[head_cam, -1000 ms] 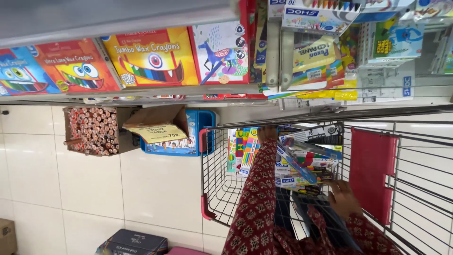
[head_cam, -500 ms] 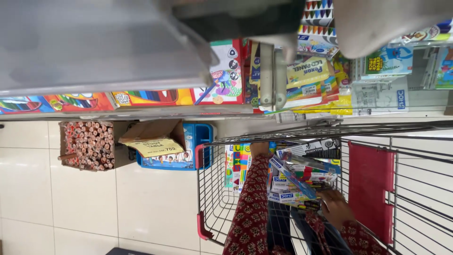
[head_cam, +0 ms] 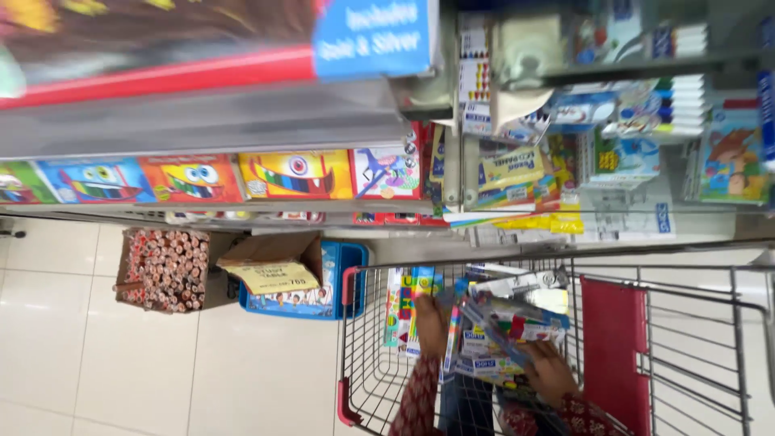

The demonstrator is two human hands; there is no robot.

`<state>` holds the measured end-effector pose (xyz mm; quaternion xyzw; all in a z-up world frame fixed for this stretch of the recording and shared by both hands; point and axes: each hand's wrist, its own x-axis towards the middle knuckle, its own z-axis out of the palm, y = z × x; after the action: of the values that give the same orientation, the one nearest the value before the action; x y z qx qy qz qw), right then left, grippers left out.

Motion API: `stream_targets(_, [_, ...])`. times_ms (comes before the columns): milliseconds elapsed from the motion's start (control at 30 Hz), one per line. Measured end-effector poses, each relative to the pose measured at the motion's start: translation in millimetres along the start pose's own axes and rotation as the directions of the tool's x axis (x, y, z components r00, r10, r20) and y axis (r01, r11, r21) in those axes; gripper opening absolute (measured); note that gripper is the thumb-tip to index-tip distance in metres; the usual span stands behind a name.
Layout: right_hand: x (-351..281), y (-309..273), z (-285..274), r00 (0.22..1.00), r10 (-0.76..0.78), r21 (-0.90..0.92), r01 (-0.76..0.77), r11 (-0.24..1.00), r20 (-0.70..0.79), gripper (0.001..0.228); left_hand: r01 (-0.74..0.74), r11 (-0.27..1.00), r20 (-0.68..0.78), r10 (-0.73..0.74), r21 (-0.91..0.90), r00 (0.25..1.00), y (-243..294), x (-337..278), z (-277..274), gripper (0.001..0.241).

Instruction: Selecting and placing various stationery items like color pencils and pens into a shopping cart.

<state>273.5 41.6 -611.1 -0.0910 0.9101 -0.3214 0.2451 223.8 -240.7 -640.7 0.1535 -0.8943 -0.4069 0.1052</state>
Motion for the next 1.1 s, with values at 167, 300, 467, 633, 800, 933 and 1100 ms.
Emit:
stream_targets(167, [12,-95,-57,0.984,0.109,0.102,-0.124,0.987,0.142,0.065,0.17,0.957,0.076,-0.156,-0.235,0.985,80,-49,-42,0.013])
stream_targets(300, [22,-123,-73,0.989,-0.14,0.268,0.121,0.956,0.053,0.11,0.039,0.944,-0.054,-0.06,-0.328,0.997,117,-67,-56,0.01])
stream_targets(467, [52,-86,-21,0.896,-0.444,0.152,0.438,0.886,0.008,0.101,-0.022,0.886,-0.187,-0.074,-0.464,0.98,107,-62,-54,0.01])
stream_targets(633, [53,-9,61,0.895,-0.442,0.316,0.436,0.843,-0.056,0.083,0.004,0.797,-0.301,-0.233,-0.604,0.925,151,-20,-77,0.011])
stream_targets(800, [153,12,-46,0.899,-0.384,0.607,0.428,0.669,-0.211,0.072,-0.5,0.557,-0.635,-0.064,-0.663,0.77,192,69,-97,0.018])
stream_targets(933, [268,11,-155,0.887,-0.355,0.746,0.445,0.496,-0.293,0.067,-0.728,0.489,-0.699,0.288,-0.48,0.655,183,171,-139,0.015])
stream_targets(1100, [7,-242,-405,0.718,-0.234,0.575,0.675,0.462,-0.655,0.088,-0.622,0.705,-0.711,0.24,-0.34,0.661,425,76,-251,0.025])
